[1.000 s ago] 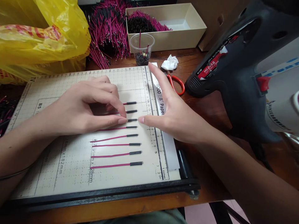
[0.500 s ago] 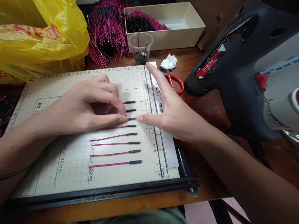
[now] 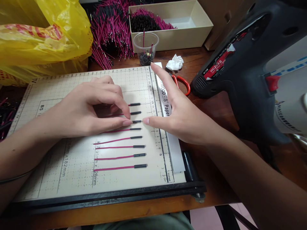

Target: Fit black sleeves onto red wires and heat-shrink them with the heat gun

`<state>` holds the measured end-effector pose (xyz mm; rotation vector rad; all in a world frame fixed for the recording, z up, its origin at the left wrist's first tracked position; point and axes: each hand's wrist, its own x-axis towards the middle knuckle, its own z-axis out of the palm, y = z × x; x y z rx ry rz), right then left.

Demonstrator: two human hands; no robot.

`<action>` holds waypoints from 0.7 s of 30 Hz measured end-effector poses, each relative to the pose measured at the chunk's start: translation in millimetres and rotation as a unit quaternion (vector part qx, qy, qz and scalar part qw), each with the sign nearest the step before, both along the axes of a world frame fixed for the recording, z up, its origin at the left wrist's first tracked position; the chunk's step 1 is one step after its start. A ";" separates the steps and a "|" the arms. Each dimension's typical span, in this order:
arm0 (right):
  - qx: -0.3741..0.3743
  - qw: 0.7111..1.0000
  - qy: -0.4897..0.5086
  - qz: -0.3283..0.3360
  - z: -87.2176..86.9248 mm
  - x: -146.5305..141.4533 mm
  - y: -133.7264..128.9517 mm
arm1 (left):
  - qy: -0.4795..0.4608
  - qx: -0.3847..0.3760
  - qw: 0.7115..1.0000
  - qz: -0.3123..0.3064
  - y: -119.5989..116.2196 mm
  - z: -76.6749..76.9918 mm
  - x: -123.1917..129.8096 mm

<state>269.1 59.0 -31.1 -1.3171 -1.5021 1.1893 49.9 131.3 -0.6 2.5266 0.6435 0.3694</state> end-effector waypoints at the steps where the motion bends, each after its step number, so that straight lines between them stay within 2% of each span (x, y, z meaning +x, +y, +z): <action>1: 0.002 1.000 -0.002 -0.003 0.5 -0.3 0.0 | -0.001 0.002 1.000 -0.004 0.2 -0.2 -0.3; 7: -0.002 0.999 -0.038 -0.007 0.5 -0.5 -0.2 | 0.000 0.008 1.000 -0.019 0.9 -1.4 -1.4; 16: -0.016 0.999 -0.030 0.001 0.6 -1.2 -1.2 | -0.006 0.014 0.999 -0.041 1.3 -1.9 0.3; 21: -0.008 0.998 -0.069 -0.004 0.5 -2.2 -0.7 | -0.011 0.029 0.998 -0.047 2.4 -4.1 -0.5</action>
